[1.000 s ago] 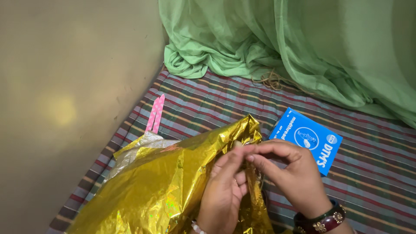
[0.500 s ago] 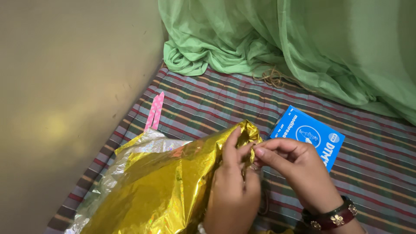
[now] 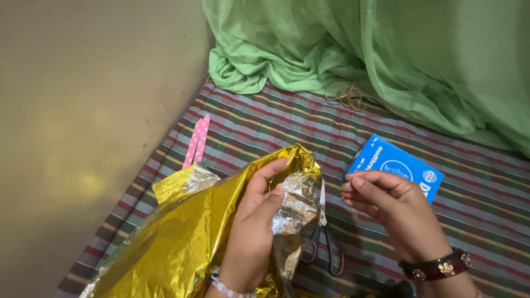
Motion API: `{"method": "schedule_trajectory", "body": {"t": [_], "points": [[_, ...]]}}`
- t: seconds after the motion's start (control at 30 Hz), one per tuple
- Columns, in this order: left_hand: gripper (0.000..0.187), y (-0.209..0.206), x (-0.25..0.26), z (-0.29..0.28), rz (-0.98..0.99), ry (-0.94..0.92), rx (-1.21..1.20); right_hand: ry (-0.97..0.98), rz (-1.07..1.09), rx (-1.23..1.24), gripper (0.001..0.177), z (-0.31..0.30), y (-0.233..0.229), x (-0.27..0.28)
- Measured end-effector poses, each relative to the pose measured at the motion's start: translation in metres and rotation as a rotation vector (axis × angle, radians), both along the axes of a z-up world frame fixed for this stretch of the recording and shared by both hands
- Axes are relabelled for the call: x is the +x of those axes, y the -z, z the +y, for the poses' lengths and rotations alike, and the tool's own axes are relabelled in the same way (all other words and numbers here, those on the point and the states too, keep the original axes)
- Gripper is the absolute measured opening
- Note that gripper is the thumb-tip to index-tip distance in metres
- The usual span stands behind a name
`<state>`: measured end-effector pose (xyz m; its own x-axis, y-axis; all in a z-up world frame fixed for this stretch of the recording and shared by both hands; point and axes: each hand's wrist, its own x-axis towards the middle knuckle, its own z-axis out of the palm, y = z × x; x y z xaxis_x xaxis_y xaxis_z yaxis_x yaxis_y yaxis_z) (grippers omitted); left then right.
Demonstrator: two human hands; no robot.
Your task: The person cuts a sheet of gold foil with scissors, then folds and tears the foil by hand. The person continues to fold and tear the foil into smaller pieces.
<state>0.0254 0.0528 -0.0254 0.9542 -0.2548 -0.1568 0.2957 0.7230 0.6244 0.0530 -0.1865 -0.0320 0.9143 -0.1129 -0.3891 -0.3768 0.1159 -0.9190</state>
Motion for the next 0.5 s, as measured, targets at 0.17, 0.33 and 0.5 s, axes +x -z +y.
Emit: {"method": "schedule_trajectory", "body": {"t": [0.17, 0.33, 0.5], "points": [[0.023, 0.036, 0.019, -0.003, -0.080, -0.260, 0.482, -0.051, -0.115, -0.233, 0.023, -0.029, 0.030, 0.011], [0.019, 0.078, 0.034, 0.000, 0.065, -0.270, 0.301, -0.092, -0.008, -0.563, 0.026, -0.071, 0.073, 0.027], [0.021, 0.106, 0.044, -0.007, 0.153, -0.225, 0.328, -0.274, 0.218, -0.686, 0.015, -0.071, 0.136, 0.031]]}}
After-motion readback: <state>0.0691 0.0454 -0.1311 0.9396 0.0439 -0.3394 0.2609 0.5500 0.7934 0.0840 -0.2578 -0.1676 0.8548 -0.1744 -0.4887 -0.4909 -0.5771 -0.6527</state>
